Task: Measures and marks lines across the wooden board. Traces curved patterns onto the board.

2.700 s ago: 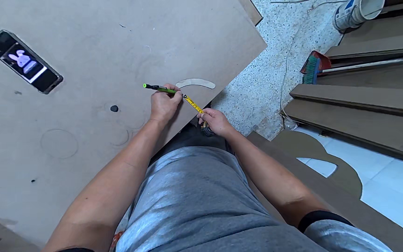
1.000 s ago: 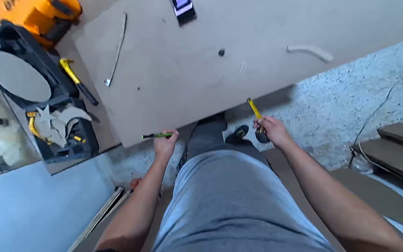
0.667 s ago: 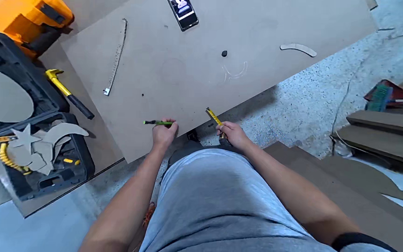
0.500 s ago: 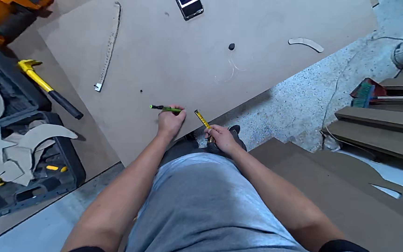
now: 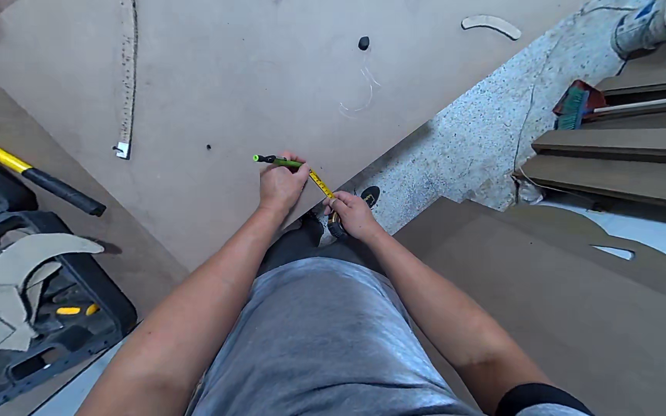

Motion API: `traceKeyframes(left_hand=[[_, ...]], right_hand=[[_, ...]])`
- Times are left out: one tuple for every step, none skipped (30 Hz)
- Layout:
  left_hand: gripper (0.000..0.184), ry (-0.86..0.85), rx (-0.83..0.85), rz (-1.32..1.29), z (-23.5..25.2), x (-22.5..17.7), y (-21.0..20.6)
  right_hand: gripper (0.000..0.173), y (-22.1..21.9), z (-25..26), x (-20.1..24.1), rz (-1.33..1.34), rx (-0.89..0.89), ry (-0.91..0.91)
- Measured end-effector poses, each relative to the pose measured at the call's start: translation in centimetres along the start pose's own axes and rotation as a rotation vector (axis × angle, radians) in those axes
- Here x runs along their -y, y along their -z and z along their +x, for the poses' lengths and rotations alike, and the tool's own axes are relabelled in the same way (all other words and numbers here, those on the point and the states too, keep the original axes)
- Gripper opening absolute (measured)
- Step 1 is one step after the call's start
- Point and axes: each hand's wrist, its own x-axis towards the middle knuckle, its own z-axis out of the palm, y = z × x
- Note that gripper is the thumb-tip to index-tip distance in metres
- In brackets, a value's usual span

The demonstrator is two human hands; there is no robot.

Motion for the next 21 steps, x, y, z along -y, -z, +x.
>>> traceKeyframes(left_hand=[[0.019, -0.007, -0.002, 0.018, 0.1, -0.2, 0.0], [0.020, -0.015, 0.001, 0.041, 0.2, -0.5, 0.0], [0.021, -0.021, 0.008, 0.065, 0.3, -0.8, 0.0], [0.022, -0.033, 0.015, 0.084, 0.3, -0.9, 0.1], [0.023, -0.044, 0.022, 0.095, 0.2, -0.9, 0.3], [0.023, -0.056, 0.026, 0.102, 0.1, -0.7, 0.4], [0.023, -0.070, 0.023, 0.104, 0.1, -0.4, 0.5], [0.023, -0.074, 0.019, 0.101, 0.1, -0.2, 0.4], [0.023, -0.072, 0.016, 0.095, 0.1, -0.3, 0.2], [0.023, -0.065, 0.010, 0.087, 0.2, -0.7, -0.2], [0.023, -0.056, 0.002, 0.082, 0.2, -1.1, -0.4], [0.023, -0.046, -0.001, 0.085, 0.3, -1.4, -0.5], [0.022, -0.041, -0.004, 0.095, 0.5, -1.6, -0.5], [0.020, -0.039, -0.009, 0.101, 0.7, -1.5, -0.5], [0.020, -0.038, -0.011, 0.107, 0.6, -1.4, -0.5], [0.019, -0.033, -0.009, 0.113, 0.5, -1.3, -0.2], [0.019, -0.023, -0.009, 0.117, 0.3, -1.2, 0.1], [0.020, -0.011, -0.006, 0.108, 0.2, -0.8, 0.4], [0.021, 0.004, -0.004, 0.076, 0.1, -0.2, 0.8], [0.022, 0.020, -0.005, 0.027, -0.1, 0.7, 1.0], [0.023, 0.035, -0.011, -0.025, -0.4, 1.6, 1.3]], right_hand=[[0.032, 0.0, 0.0, 0.1, 0.008, -0.001, 0.001], [0.032, 0.0, 0.0, 0.2, 0.013, 0.001, -0.002], [0.031, 0.0, 0.0, 0.3, 0.016, 0.004, -0.008], [0.031, 0.1, -0.1, 0.4, 0.019, 0.008, -0.010], [0.032, 0.0, -0.1, 0.3, 0.019, 0.013, -0.007], [0.032, -0.1, -0.1, 0.3, 0.013, 0.020, 0.001], [0.032, -0.1, 0.0, 0.3, 0.001, 0.024, 0.016], [0.033, 0.0, 0.1, 0.2, -0.022, 0.024, 0.027], [0.034, 0.3, 0.1, 0.2, -0.034, 0.026, 0.033], [0.034, 0.6, 0.0, 0.2, -0.038, 0.032, 0.029], [0.033, 0.7, 0.0, 0.2, -0.033, 0.036, 0.022], [0.033, 0.8, -0.1, 0.3, -0.017, 0.045, 0.011], [0.032, 0.9, 0.0, 0.5, -0.004, 0.052, 0.002], [0.032, 0.9, -0.1, 0.6, -0.003, 0.055, -0.005], [0.032, 0.9, -0.1, 0.6, -0.014, 0.058, -0.009], [0.032, 0.9, 0.0, 0.6, -0.026, 0.063, -0.008], [0.032, 0.8, 0.0, 0.5, -0.035, 0.069, 0.001], [0.032, 0.5, 0.2, 0.3, -0.042, 0.075, 0.016], [0.032, 0.3, 0.2, 0.2, -0.046, 0.083, 0.025], [0.032, 0.2, 0.1, 0.2, -0.053, 0.093, 0.028], [0.032, 0.3, -0.2, 0.2, -0.060, 0.095, 0.029]])
